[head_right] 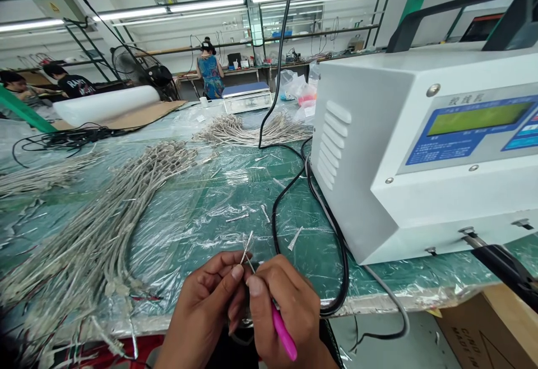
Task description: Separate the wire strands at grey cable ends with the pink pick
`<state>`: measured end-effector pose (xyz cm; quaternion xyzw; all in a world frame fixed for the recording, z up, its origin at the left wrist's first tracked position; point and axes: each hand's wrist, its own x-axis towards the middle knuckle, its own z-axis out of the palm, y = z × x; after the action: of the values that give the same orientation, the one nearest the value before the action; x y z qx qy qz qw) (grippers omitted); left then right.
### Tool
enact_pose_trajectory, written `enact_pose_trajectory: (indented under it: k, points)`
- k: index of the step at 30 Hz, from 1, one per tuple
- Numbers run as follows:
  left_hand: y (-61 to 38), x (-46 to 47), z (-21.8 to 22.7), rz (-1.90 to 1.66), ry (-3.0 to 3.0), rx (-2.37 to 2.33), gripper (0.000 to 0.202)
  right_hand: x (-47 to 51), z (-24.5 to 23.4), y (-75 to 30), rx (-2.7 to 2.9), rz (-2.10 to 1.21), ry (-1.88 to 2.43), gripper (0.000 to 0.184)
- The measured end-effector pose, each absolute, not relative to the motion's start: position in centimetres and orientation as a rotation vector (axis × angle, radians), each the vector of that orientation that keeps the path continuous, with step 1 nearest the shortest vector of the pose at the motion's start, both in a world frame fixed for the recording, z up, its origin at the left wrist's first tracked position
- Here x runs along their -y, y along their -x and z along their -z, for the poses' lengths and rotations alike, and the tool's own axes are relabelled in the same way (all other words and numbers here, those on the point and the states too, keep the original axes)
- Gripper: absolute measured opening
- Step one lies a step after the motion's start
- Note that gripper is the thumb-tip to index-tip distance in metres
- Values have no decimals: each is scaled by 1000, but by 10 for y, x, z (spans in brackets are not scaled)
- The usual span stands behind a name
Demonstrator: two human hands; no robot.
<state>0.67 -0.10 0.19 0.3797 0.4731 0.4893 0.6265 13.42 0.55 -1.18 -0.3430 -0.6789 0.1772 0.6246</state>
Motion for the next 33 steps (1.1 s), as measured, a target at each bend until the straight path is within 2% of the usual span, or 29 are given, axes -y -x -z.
enact_pose_trajectory:
  k: [33]
  points:
    - [-7, 0, -3, -1110, -900, -1088, 24, -5, 13, -134, 1583, -407, 789, 20]
